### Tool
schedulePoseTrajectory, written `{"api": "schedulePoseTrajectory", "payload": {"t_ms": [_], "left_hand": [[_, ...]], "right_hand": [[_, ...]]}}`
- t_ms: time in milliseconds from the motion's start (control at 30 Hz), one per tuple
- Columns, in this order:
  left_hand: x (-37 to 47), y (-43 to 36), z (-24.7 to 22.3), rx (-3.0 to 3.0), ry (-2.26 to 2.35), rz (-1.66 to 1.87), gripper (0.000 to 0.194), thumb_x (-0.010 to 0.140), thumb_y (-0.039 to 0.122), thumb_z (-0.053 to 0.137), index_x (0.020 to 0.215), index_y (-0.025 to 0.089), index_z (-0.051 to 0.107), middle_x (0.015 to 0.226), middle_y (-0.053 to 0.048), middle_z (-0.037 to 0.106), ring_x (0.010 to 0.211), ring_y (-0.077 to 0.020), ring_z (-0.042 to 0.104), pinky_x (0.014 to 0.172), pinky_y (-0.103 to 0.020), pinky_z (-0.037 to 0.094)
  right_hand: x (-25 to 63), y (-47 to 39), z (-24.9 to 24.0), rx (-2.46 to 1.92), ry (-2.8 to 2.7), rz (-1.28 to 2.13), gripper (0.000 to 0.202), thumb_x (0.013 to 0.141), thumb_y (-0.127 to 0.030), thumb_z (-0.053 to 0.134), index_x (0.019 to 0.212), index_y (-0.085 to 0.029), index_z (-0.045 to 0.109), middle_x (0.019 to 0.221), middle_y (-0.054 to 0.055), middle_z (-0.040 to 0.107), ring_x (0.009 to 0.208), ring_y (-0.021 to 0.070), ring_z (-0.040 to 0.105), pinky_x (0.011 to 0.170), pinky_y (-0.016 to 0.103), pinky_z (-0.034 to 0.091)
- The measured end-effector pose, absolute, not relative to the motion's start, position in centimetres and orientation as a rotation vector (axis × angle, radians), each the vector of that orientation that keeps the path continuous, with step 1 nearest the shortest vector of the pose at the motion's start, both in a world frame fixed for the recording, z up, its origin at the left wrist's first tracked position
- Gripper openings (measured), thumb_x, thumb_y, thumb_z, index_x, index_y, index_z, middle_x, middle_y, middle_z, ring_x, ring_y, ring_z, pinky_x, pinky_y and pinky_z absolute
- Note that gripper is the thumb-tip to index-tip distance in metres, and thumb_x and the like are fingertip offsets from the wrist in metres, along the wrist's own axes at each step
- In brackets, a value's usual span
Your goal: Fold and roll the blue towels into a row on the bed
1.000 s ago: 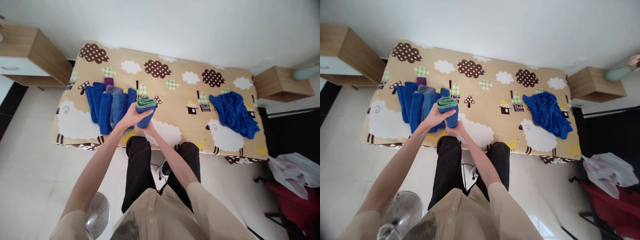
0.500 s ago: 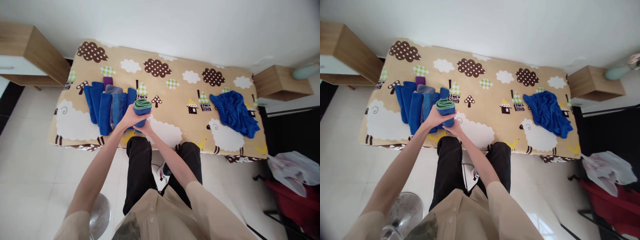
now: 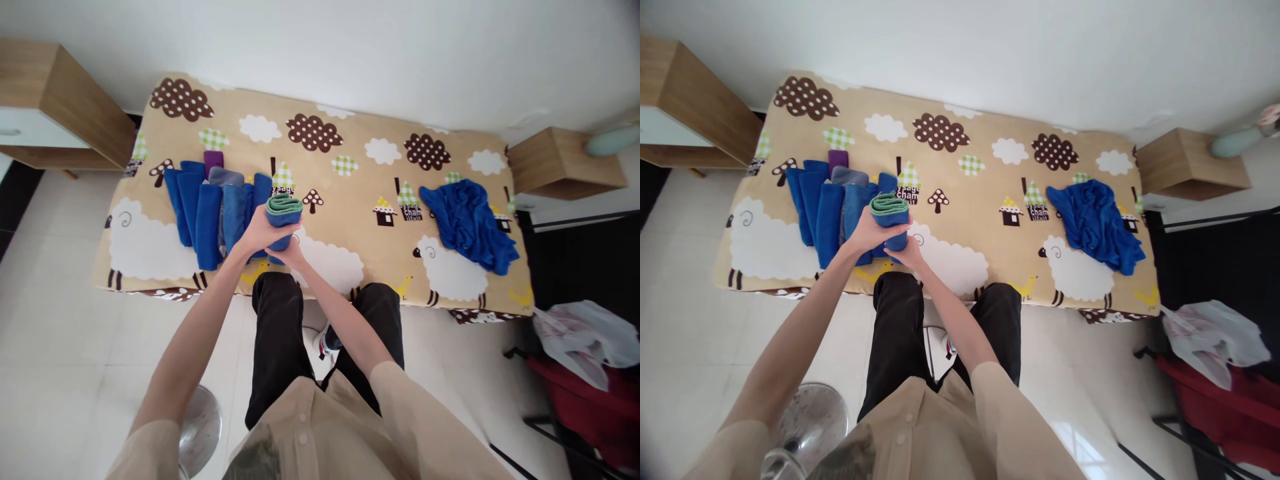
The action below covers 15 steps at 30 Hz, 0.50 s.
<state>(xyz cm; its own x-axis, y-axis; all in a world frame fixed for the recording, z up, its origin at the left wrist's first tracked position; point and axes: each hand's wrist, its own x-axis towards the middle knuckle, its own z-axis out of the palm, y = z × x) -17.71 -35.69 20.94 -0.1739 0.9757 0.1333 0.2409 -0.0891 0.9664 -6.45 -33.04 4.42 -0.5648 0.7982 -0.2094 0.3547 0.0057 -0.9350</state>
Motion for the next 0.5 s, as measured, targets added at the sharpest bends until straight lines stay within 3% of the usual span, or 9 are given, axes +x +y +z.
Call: {"api": "schedulePoseTrajectory", "payload": {"t_ms": [67,133,200,267,367,500], "left_hand": [[-18.3,-35.2,20.2,1.377,1.486,1.323,0.053,0.069,0.046,0.081,0.110,0.014,0.070,0.116,-0.014,0.073,0.114,-0.0286,0.066,0.105,-0.042,0.050],[-19.3,-34.4,19.3,1.376,1.539,1.359,0.078,0.065,0.048,0.085,0.132,0.018,0.059,0.136,-0.016,0.062,0.133,-0.0306,0.054,0.113,-0.044,0.044],[-20.5,-33.6,18.3,1.366,1.625,1.415,0.104,0.061,0.051,0.088,0.150,0.024,0.040,0.154,-0.017,0.045,0.149,-0.0308,0.035,0.119,-0.045,0.036],[-21.6,-33.0,17.3,1.356,1.713,1.458,0.117,0.062,0.056,0.086,0.158,0.029,0.024,0.164,-0.015,0.029,0.155,-0.0299,0.021,0.122,-0.047,0.030],[-22.5,-32.6,15.7,1.359,1.817,1.439,0.118,0.067,0.061,0.082,0.160,0.033,0.014,0.168,-0.012,0.018,0.156,-0.0292,0.016,0.124,-0.048,0.027],[-22.0,-32.2,12.5,1.397,1.945,1.259,0.097,0.076,0.058,0.076,0.156,0.027,0.030,0.164,-0.014,0.029,0.153,-0.0316,0.024,0.123,-0.051,0.023]], "right_hand": [[-6.7,-32.9,4.6,-1.173,-1.893,1.572,0.065,0.069,-0.043,0.086,0.123,-0.017,0.062,0.120,0.013,0.071,0.115,0.0304,0.067,0.103,0.045,0.054],[-6.9,-32.5,4.6,-1.146,-1.843,1.547,0.095,0.064,-0.045,0.089,0.144,-0.020,0.044,0.137,0.013,0.061,0.127,0.0286,0.059,0.109,0.044,0.049],[-6.8,-32.0,4.4,-1.151,-1.794,1.515,0.121,0.061,-0.050,0.090,0.157,-0.024,0.020,0.156,0.014,0.043,0.140,0.0277,0.047,0.114,0.045,0.044],[-6.4,-31.4,3.9,-1.195,-1.781,1.496,0.133,0.062,-0.055,0.088,0.160,-0.026,0.004,0.166,0.015,0.022,0.148,0.0287,0.036,0.117,0.047,0.040],[-5.2,-30.7,2.6,-1.262,-1.796,1.520,0.137,0.061,-0.061,0.087,0.161,-0.026,0.001,0.169,0.015,0.011,0.152,0.0297,0.029,0.120,0.047,0.036],[-3.6,-30.9,0.5,-1.361,-1.738,1.633,0.128,0.063,-0.057,0.087,0.161,-0.025,0.011,0.165,0.016,0.024,0.149,0.0283,0.034,0.119,0.045,0.035]]}}
